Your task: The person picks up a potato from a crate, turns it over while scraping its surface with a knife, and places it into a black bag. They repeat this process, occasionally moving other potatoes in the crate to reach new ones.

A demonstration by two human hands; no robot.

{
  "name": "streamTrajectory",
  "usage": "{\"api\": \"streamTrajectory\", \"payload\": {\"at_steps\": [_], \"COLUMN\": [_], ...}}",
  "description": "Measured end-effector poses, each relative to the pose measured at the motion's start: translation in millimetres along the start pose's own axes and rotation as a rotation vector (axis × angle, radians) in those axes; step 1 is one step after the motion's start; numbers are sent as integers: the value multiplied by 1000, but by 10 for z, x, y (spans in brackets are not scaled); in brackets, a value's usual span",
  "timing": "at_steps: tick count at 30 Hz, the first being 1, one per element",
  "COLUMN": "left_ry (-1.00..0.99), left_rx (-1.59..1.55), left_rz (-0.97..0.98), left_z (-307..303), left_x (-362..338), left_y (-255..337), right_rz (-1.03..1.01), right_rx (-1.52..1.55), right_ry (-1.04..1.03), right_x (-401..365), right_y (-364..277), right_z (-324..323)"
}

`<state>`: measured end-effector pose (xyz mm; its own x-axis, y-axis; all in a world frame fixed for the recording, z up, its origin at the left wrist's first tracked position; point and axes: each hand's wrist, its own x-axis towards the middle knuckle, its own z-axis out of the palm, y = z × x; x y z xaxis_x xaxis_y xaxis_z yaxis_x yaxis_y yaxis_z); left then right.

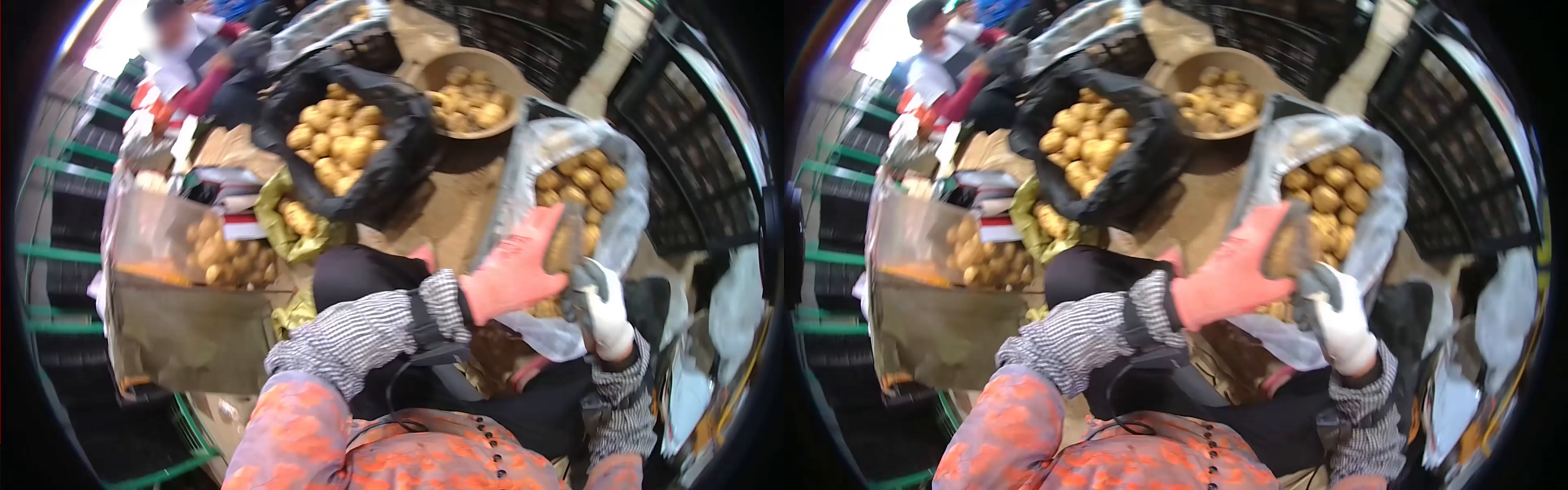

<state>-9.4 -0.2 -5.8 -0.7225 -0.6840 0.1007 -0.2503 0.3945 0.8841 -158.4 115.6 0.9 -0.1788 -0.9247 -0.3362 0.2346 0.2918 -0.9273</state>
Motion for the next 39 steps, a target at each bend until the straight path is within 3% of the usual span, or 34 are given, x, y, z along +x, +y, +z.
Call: {"api": "streamTrajectory", "payload": {"at_steps": [1, 2, 3, 4, 5, 6, 7, 9, 11, 12, 15, 17, 19, 21, 23, 25, 27, 31, 32, 33, 35, 37, 39], "left_ry": [29, 24, -24, 24, -19, 6, -7, 45, 120, 137, 151, 178, 211, 39, -30, -99, -19, 234, 289, 325, 388, 418, 382], "left_rx": [-92, -222, -431, -372, -547, -544, -645, -656, -740, -738, -801, -1098, -1147, -1118, -1158, -1193, -1280, -1458, -1446, -1559, -1603, -1492, -1552], "left_rz": [-13, -34, -151, -77, -146, -122, -159, -152, -106, -100, -147, -97, -135, -142, -202, -192, -212, -139, -44, -56, -46, 22, 116], "left_z": [-12, -22, -122, -22, -131, -67, -79, -9, 26, 27, 37, 84, 126, 95, 31, -199, -305, 23, 90, -45, -412, -802, -1167], "left_x": [2, 26, 31, 50, 37, 72, 97, 171, 205, 251, 369, 422, 445, 393, 361, 247, 174, 551, 689, 679, 598, 495, 370], "left_y": [46, 49, 189, 70, 207, 173, 198, 187, 212, 206, 154, 102, 137, 202, 236, 365, 470, 203, 52, 62, 106, 129, 142], "right_rz": [-22, -65, -67, -46, -48, -119, -117, -175, -157, -267, -207, -216, -224, -345, -333, -276, -181, -175, -72, -48, 201, 116, 226], "right_rx": [196, 257, 228, 259, 214, 116, 76, 176, 137, 12, 75, 41, 6, -215, -98, -106, -49, -70, -24, 40, -4, -158, 4], "right_ry": [302, 73, 140, 194, 442, 243, 389, 377, 315, 337, 397, 292, 194, 370, 470, 333, 172, 226, 367, 507, 198, 215, 166], "right_x": [-47, -3, 33, 70, 51, 72, 69, 132, 212, 221, 155, 208, 226, 210, 151, 71, 105, 292, 369, 297, 342, 372, 366], "right_y": [-10, 55, 67, 93, -3, 30, -125, -234, -95, -58, -234, -142, -83, -82, -266, -355, -460, -291, -159, -180, 157, 553, 711], "right_z": [188, -55, -148, -258, -98, -245, 8, 139, -103, -96, 145, -162, -340, -379, -56, 13, -26, -67, -122, 321, 49, 93, 249]}}
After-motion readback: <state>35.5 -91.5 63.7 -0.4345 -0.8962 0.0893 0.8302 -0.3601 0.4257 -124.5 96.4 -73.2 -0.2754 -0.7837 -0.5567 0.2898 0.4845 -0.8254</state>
